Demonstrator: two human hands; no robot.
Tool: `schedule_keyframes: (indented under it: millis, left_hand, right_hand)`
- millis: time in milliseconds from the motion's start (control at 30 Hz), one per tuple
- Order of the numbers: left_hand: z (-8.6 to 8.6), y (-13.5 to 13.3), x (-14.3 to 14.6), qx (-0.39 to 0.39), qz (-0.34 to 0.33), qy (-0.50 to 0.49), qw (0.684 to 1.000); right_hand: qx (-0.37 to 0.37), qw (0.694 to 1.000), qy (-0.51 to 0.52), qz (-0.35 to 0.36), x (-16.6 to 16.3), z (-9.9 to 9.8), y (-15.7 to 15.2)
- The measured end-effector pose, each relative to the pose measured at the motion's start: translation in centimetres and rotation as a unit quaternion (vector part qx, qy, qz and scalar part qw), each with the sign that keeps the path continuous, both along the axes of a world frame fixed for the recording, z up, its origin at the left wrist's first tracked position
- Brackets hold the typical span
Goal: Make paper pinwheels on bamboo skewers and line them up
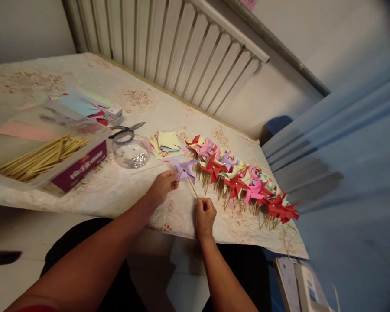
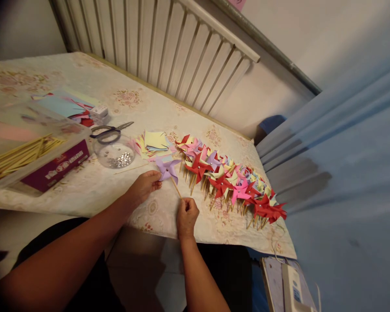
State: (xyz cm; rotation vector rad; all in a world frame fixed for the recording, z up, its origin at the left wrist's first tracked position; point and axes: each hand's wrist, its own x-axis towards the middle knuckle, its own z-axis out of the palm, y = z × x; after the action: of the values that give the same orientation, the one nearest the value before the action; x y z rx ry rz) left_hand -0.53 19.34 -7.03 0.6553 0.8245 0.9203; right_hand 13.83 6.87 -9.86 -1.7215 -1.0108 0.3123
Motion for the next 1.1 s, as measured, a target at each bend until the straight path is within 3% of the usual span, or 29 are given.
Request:
schedule_keyframes:
  millis: [767,1100]
  left_hand:
    - [0.1,0.1,-0.1,-0.006,-0.006,-0.013,1.000]
    - [-1.4,0.7,0.3,0.003,-0.034,-0.088,0.996]
  right_hand:
    - [0.002,1.000,0.002,-0.001,-0.1,0.0,-0.1]
    - [0.035,0.999,0.002,0.026,0.0,0.0,-0.5]
